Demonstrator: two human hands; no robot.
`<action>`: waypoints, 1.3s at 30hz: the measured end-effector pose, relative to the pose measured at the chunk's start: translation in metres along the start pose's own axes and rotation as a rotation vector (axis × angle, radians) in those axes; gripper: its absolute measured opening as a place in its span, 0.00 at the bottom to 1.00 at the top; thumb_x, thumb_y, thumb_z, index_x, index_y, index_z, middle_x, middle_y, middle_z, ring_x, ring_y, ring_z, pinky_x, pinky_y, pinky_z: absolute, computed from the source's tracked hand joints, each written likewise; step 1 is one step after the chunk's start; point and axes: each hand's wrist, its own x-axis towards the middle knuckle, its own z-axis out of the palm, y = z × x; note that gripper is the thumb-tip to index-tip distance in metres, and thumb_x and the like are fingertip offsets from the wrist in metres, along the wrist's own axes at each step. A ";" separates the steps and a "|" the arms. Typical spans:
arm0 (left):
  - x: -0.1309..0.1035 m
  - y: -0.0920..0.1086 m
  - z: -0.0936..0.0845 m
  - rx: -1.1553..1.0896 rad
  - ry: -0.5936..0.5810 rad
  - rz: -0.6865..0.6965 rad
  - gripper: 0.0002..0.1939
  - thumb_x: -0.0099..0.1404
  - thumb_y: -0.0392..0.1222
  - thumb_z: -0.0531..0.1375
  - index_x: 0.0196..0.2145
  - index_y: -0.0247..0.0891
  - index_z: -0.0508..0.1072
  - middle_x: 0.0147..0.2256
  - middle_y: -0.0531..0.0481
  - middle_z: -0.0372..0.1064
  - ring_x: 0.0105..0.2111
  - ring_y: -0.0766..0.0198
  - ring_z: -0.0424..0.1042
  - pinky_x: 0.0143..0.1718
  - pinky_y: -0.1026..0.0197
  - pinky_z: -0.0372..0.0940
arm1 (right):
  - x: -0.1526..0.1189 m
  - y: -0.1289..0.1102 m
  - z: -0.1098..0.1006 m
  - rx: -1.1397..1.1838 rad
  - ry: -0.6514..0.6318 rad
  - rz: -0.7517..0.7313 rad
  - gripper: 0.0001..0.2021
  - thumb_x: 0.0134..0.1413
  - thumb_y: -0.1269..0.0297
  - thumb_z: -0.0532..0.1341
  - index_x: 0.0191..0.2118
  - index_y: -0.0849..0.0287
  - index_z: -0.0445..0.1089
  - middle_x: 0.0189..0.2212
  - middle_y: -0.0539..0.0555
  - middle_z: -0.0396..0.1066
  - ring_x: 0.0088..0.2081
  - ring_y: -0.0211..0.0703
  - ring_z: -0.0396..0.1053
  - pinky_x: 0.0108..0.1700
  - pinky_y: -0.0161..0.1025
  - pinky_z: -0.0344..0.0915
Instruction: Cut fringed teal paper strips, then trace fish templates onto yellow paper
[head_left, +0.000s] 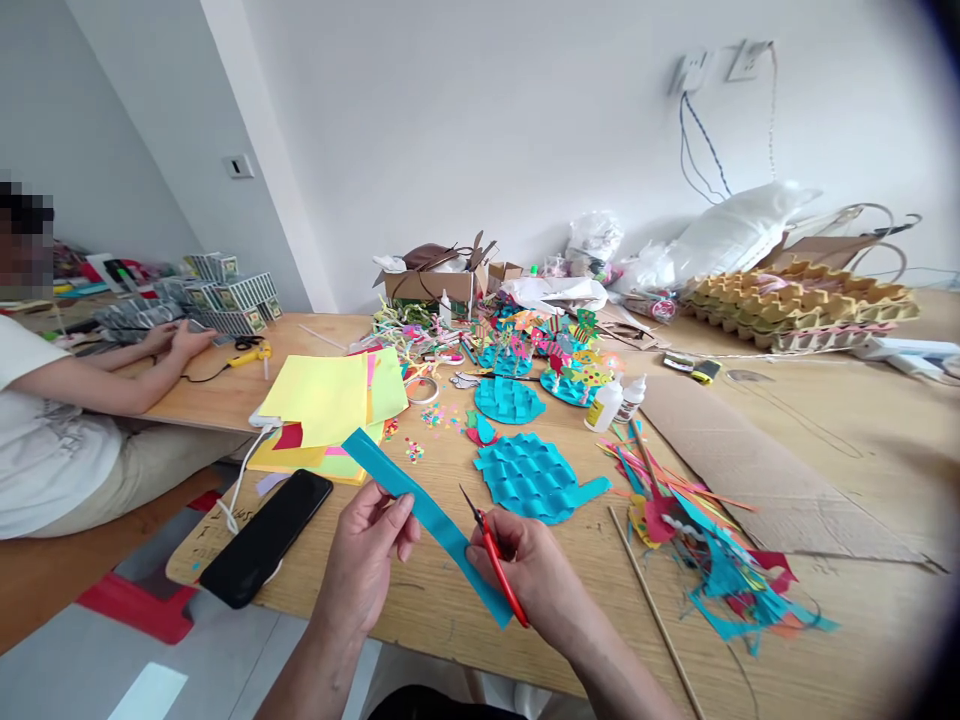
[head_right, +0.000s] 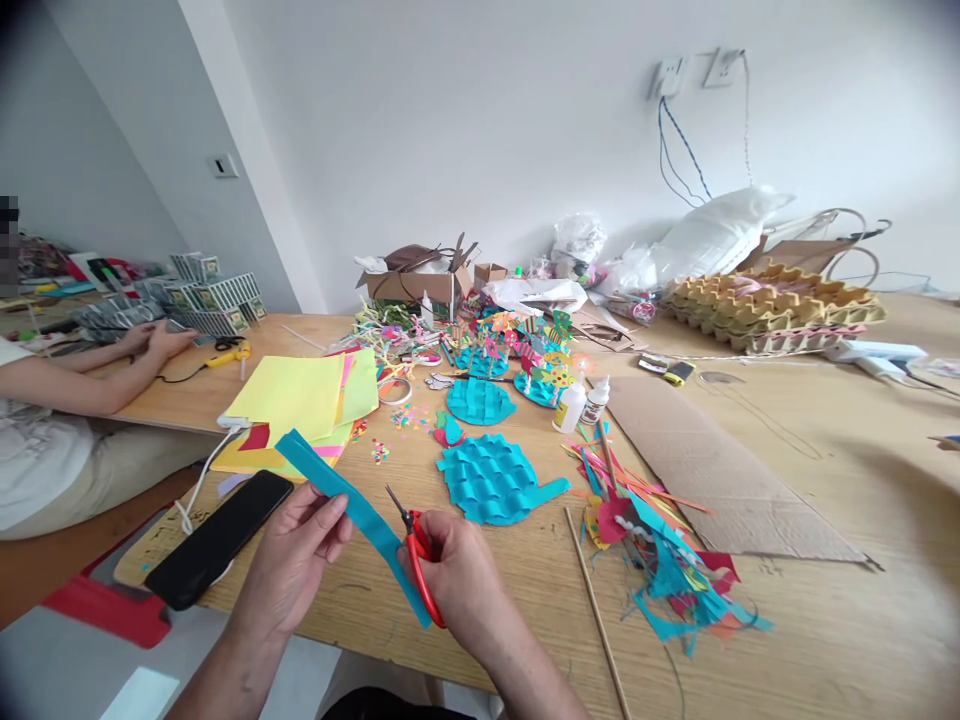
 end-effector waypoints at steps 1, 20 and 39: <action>0.000 -0.001 0.000 0.005 -0.002 0.005 0.09 0.54 0.42 0.63 0.26 0.36 0.68 0.19 0.57 0.61 0.19 0.74 0.59 0.16 0.73 0.52 | 0.000 0.002 0.000 -0.006 -0.003 0.007 0.07 0.41 0.67 0.53 0.18 0.58 0.55 0.16 0.45 0.52 0.20 0.33 0.51 0.21 0.31 0.47; -0.005 -0.017 0.005 0.091 -0.105 -0.020 0.12 0.59 0.45 0.58 0.24 0.36 0.65 0.18 0.56 0.61 0.18 0.72 0.58 0.18 0.70 0.53 | 0.001 0.001 -0.003 -0.023 0.028 -0.009 0.06 0.42 0.67 0.54 0.19 0.59 0.57 0.16 0.45 0.54 0.21 0.33 0.52 0.21 0.30 0.46; -0.005 -0.020 0.010 0.112 -0.144 -0.074 0.10 0.59 0.45 0.58 0.25 0.37 0.66 0.17 0.57 0.61 0.17 0.72 0.58 0.17 0.70 0.52 | 0.007 0.002 -0.001 0.089 0.039 0.021 0.07 0.41 0.67 0.56 0.19 0.59 0.57 0.15 0.44 0.53 0.20 0.31 0.51 0.20 0.30 0.46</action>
